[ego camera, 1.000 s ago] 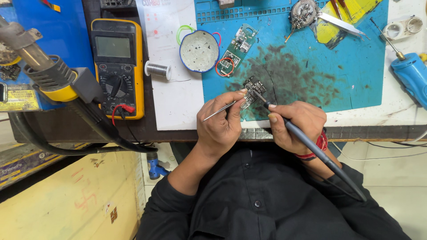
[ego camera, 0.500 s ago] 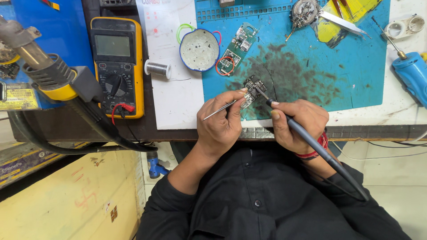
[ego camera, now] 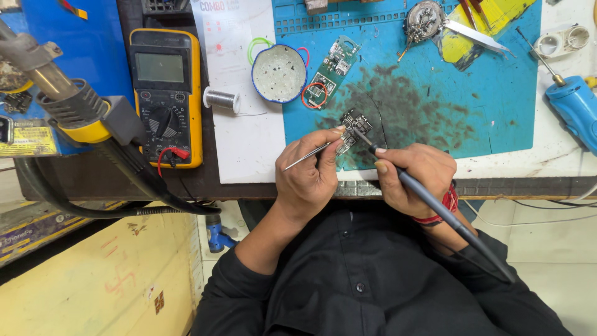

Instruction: The person uses a soldering iron and tweezers to apply solder to multiple points on a small circuit board. The person holds the board steady with one hand while applying heat and solder with the other, working methodically across different components.

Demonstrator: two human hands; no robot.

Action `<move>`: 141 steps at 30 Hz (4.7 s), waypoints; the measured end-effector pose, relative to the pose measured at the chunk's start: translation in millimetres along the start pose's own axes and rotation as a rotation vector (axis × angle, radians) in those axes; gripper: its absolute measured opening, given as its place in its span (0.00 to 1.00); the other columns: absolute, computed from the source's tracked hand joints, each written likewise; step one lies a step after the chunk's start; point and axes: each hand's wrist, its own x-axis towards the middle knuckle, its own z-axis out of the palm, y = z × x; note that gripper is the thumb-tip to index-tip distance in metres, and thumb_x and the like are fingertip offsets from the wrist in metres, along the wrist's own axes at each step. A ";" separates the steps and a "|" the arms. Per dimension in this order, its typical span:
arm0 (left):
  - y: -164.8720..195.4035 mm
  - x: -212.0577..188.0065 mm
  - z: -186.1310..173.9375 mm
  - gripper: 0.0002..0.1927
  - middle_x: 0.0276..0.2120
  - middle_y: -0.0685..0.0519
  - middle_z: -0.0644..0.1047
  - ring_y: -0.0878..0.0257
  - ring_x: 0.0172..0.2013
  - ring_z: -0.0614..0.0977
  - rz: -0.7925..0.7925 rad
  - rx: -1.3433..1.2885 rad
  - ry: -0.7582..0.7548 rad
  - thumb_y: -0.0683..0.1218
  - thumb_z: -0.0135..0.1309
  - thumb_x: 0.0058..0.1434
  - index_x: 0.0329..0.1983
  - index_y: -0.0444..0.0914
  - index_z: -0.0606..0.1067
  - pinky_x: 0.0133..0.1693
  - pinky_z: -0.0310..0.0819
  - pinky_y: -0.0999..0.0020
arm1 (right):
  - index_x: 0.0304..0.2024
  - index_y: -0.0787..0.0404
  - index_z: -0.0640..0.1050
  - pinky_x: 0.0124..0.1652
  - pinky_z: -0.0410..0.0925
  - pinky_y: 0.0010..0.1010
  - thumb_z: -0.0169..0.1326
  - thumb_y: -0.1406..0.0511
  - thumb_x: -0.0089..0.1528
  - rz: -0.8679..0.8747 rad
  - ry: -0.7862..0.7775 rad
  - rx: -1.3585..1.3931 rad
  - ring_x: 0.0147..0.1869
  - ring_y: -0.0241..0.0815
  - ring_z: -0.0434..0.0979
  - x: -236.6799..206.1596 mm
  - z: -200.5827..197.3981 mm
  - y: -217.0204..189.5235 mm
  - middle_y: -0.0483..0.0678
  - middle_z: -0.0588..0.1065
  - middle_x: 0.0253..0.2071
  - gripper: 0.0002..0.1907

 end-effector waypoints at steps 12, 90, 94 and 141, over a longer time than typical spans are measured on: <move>-0.8 -0.1 -1.3 0.08 0.45 0.51 0.83 0.53 0.40 0.86 0.003 -0.017 -0.009 0.38 0.59 0.69 0.49 0.37 0.73 0.43 0.78 0.63 | 0.39 0.65 0.78 0.30 0.66 0.33 0.61 0.70 0.65 -0.007 0.000 0.019 0.27 0.46 0.76 -1.2 0.8 0.8 0.51 0.77 0.28 0.04; 0.1 0.4 -0.8 0.08 0.44 0.51 0.83 0.54 0.38 0.86 -0.017 -0.027 -0.008 0.38 0.59 0.68 0.48 0.37 0.74 0.41 0.78 0.64 | 0.40 0.65 0.79 0.26 0.63 0.31 0.61 0.71 0.65 0.054 0.024 -0.011 0.25 0.45 0.74 -1.8 1.0 -1.2 0.49 0.74 0.24 0.03; 0.0 0.5 -0.7 0.08 0.45 0.51 0.83 0.54 0.40 0.86 -0.002 -0.029 0.002 0.38 0.58 0.69 0.49 0.37 0.73 0.43 0.79 0.64 | 0.40 0.65 0.79 0.27 0.65 0.30 0.61 0.71 0.66 0.038 0.014 0.003 0.27 0.45 0.75 -1.1 0.1 -0.6 0.50 0.75 0.26 0.03; 0.5 0.0 -0.7 0.08 0.44 0.51 0.83 0.53 0.40 0.86 -0.014 -0.025 0.003 0.38 0.59 0.69 0.48 0.37 0.73 0.43 0.79 0.63 | 0.40 0.64 0.78 0.27 0.64 0.30 0.60 0.72 0.67 0.040 0.022 0.006 0.27 0.45 0.74 -2.1 0.6 0.3 0.49 0.75 0.27 0.03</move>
